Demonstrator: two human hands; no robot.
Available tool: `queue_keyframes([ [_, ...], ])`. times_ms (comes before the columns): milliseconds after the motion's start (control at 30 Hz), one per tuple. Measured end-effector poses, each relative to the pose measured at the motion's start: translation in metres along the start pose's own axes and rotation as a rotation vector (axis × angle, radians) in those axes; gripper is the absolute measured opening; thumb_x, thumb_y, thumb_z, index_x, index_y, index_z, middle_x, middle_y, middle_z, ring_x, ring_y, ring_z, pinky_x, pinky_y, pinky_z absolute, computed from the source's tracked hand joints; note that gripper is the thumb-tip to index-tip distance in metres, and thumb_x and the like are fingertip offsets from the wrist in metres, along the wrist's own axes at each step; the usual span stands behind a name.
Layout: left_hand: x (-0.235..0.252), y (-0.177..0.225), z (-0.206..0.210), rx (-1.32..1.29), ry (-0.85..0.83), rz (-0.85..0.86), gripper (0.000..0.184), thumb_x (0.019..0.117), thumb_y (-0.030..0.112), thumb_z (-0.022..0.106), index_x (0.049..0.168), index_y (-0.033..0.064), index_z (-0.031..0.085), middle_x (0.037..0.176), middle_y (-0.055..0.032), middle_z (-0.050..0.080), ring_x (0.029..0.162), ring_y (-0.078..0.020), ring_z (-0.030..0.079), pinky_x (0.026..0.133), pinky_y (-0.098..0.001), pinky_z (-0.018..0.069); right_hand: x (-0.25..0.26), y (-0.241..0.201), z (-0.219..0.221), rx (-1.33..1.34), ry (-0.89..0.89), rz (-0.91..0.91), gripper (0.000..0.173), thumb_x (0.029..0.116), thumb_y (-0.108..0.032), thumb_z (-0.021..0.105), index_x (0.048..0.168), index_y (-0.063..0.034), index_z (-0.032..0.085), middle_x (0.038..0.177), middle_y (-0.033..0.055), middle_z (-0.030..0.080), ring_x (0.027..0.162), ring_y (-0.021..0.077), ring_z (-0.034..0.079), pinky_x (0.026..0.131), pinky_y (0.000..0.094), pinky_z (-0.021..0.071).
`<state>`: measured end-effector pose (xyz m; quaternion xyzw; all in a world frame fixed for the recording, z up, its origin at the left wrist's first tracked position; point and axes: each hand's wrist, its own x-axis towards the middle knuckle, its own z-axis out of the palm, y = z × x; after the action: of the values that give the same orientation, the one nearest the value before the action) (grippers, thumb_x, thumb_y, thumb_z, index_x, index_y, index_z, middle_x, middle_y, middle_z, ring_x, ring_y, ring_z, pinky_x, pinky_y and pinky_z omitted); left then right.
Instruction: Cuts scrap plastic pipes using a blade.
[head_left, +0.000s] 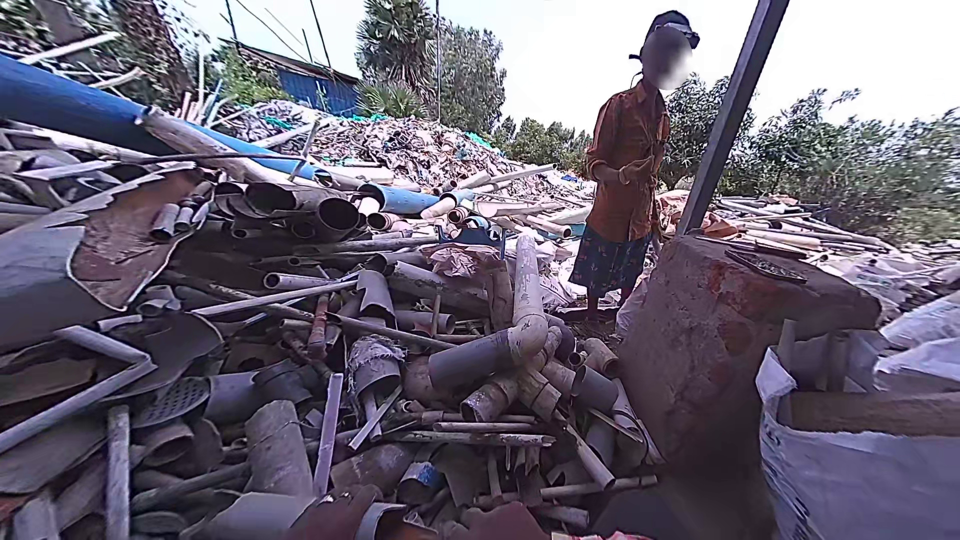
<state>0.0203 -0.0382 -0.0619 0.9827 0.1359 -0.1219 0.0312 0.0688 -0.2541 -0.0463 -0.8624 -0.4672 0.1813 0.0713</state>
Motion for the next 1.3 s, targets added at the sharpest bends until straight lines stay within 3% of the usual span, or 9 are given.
queue_keyframes([
  [133, 0.027, -0.05, 0.043, 0.003, 0.277, 0.072, 0.052, 0.0743, 0.004, 0.082, 0.125, 0.0003, 0.069, 0.119, -0.0256, 0.07, 0.119, -0.0445, 0.064, 0.107, -0.0577, 0.0451, 0.0, 0.001, -0.008, 0.065, -0.075, -0.011, 0.039, 0.1092, -0.031, 0.05, 0.133, -0.0028, 0.062, 0.12, 0.0243, 0.067, 0.109, 0.0433, 0.068, 0.085, 0.063, 0.0539],
  [267, 0.009, -0.051, -0.006, 0.149, -0.019, -0.158, 0.056, 0.0891, 0.008, 0.07, 0.144, 0.0062, 0.056, 0.137, -0.0251, 0.061, 0.132, -0.0424, 0.055, 0.115, -0.0555, 0.0369, 0.005, 0.021, -0.012, 0.284, -0.054, -0.066, 0.038, 0.1058, -0.03, 0.058, 0.127, 0.0016, 0.066, 0.113, 0.026, 0.07, 0.108, 0.0427, 0.068, 0.091, 0.0643, 0.0512],
  [433, 0.007, -0.049, 0.006, 0.118, 0.053, -0.111, 0.054, 0.0875, 0.003, 0.072, 0.14, 0.0085, 0.061, 0.132, -0.0247, 0.065, 0.127, -0.0421, 0.059, 0.113, -0.0565, 0.0379, 0.005, 0.022, -0.005, 0.08, 0.064, 0.039, 0.043, 0.1084, -0.033, 0.051, 0.15, -0.0239, 0.055, 0.123, 0.0236, 0.066, 0.1, 0.0434, 0.069, 0.078, 0.0622, 0.0548],
  [567, 0.029, -0.084, 0.049, 0.096, 0.169, -0.034, 0.05, 0.0825, 0.01, 0.077, 0.132, 0.0107, 0.067, 0.123, -0.0215, 0.07, 0.121, -0.0409, 0.063, 0.112, -0.0579, 0.039, 0.007, 0.021, -0.002, 0.266, -0.062, -0.021, 0.042, 0.1067, -0.031, 0.057, 0.145, -0.013, 0.06, 0.126, 0.0229, 0.069, 0.116, 0.0415, 0.066, 0.097, 0.0648, 0.0498],
  [700, 0.031, -0.081, 0.045, 0.088, 0.126, -0.055, 0.054, 0.0809, 0.011, 0.079, 0.133, 0.011, 0.066, 0.125, -0.0216, 0.069, 0.122, -0.0416, 0.062, 0.111, -0.0581, 0.0401, 0.005, 0.016, 0.01, 0.036, 0.151, 0.03, 0.037, 0.1078, -0.033, 0.051, 0.14, -0.0172, 0.063, 0.117, 0.0214, 0.068, 0.091, 0.0402, 0.071, 0.072, 0.0581, 0.0569],
  [800, 0.011, -0.055, 0.008, 0.146, -0.07, -0.097, 0.059, 0.0877, 0.005, 0.071, 0.144, 0.0099, 0.056, 0.137, -0.0234, 0.061, 0.131, -0.0413, 0.056, 0.115, -0.058, 0.0355, 0.009, 0.013, 0.007, 0.264, -0.008, 0.002, 0.04, 0.1054, -0.031, 0.059, 0.134, -0.0051, 0.066, 0.123, 0.0237, 0.069, 0.115, 0.0411, 0.067, 0.097, 0.0624, 0.0503],
  [1033, 0.034, -0.077, 0.052, 0.088, 0.056, -0.006, 0.058, 0.0839, 0.009, 0.075, 0.14, 0.0133, 0.062, 0.132, -0.0184, 0.066, 0.127, -0.0392, 0.059, 0.115, -0.0583, 0.0351, 0.013, 0.017, 0.009, 0.304, 0.035, 0.03, 0.042, 0.1018, -0.035, 0.064, 0.105, 0.0067, 0.067, 0.101, 0.026, 0.069, 0.098, 0.0407, 0.068, 0.085, 0.059, 0.0519],
  [1133, 0.035, -0.079, 0.052, 0.081, 0.065, -0.017, 0.058, 0.0835, 0.009, 0.076, 0.14, 0.0131, 0.062, 0.132, -0.0186, 0.066, 0.126, -0.0398, 0.06, 0.113, -0.0588, 0.0371, 0.013, 0.025, 0.007, 0.42, 0.153, -0.042, 0.03, 0.0973, -0.018, 0.066, 0.115, 0.006, 0.071, 0.111, 0.0267, 0.067, 0.106, 0.0391, 0.065, 0.094, 0.054, 0.0513],
  [1300, 0.034, -0.083, 0.052, 0.074, 0.065, -0.04, 0.059, 0.083, 0.008, 0.077, 0.14, 0.0127, 0.062, 0.132, -0.0192, 0.066, 0.128, -0.0401, 0.059, 0.113, -0.0589, 0.0371, 0.007, 0.024, 0.003, 0.357, 0.227, -0.123, 0.035, 0.1025, -0.024, 0.064, 0.112, 0.0094, 0.069, 0.103, 0.0268, 0.07, 0.099, 0.0388, 0.07, 0.09, 0.0525, 0.0543],
])
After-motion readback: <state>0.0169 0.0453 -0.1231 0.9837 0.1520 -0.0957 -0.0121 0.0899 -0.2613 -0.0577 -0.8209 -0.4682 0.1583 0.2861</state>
